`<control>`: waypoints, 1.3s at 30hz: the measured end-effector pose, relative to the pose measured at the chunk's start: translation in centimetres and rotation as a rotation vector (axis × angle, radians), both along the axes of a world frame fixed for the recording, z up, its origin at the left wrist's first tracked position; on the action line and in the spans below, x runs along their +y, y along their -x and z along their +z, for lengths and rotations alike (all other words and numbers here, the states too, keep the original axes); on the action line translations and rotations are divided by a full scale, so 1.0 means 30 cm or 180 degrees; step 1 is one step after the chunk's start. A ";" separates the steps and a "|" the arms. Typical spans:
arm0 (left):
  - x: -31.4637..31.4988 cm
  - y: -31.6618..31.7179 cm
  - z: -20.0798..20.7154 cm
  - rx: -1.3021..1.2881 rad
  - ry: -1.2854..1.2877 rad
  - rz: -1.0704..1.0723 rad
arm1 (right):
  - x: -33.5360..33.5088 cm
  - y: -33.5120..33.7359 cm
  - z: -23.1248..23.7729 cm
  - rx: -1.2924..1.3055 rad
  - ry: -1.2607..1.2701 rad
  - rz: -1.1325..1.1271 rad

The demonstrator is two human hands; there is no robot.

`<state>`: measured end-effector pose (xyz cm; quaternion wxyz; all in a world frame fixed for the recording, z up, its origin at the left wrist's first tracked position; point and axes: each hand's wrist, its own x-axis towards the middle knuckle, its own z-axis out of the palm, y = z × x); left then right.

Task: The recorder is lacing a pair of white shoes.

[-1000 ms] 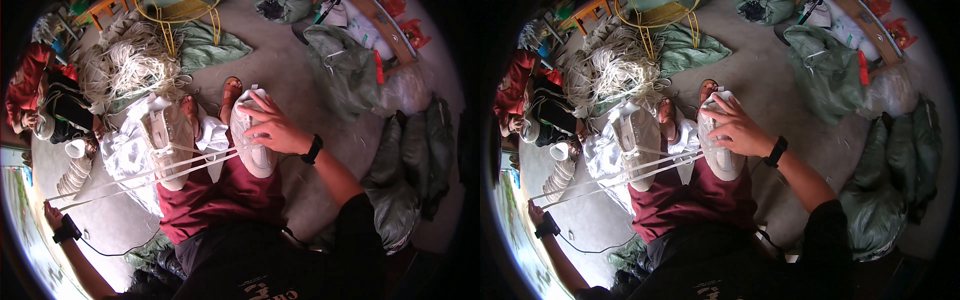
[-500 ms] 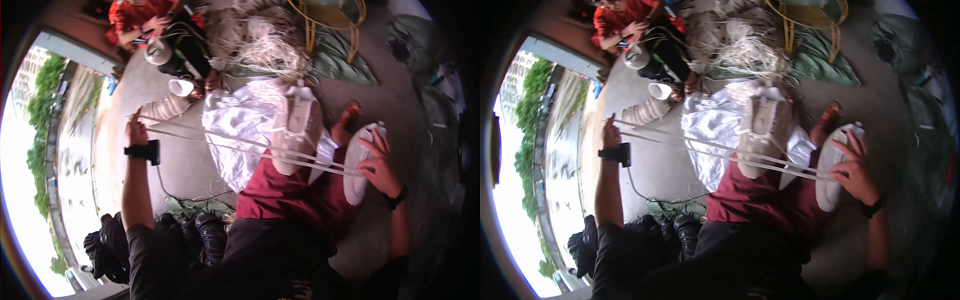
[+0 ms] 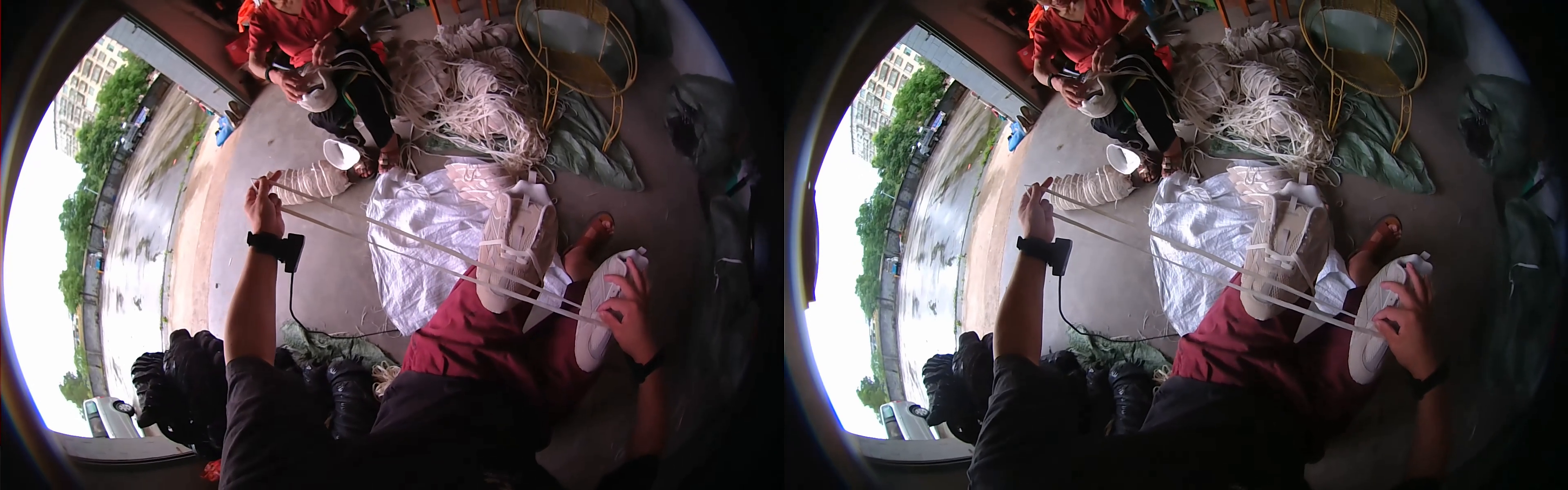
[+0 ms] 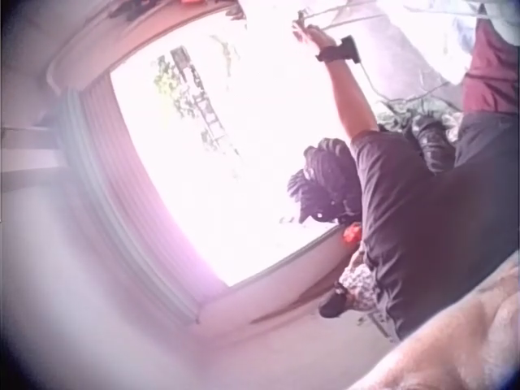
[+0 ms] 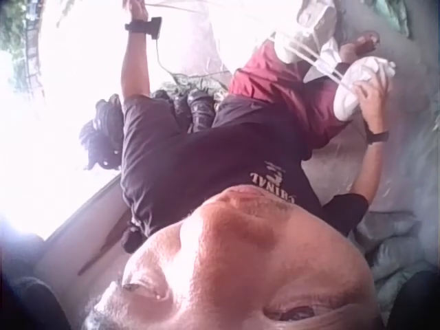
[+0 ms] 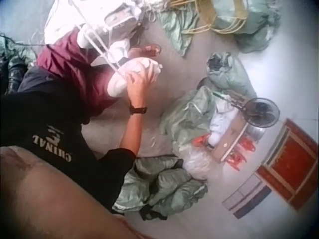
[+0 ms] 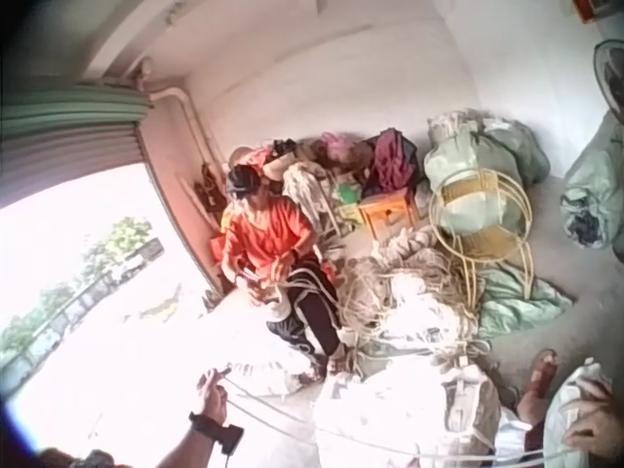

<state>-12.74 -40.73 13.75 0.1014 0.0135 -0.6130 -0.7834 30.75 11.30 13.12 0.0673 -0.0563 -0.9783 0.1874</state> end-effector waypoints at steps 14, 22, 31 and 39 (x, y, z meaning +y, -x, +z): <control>-0.016 -0.014 -0.023 -0.0247 0.0364 -0.0044 | -0.008 -0.013 0.022 -0.0055 0.0094 0.0028; -0.066 -0.016 -0.061 -0.0347 0.0225 -0.0162 | -0.026 -0.007 0.029 -0.0026 0.0097 0.0059; -0.079 -0.028 -0.105 -0.0296 0.0707 0.0228 | -0.073 -0.012 0.026 -0.0058 0.0035 0.0024; -0.130 -0.033 -0.130 -0.0957 -0.0337 0.0229 | -0.128 -0.009 0.023 -0.0134 -0.0025 0.0028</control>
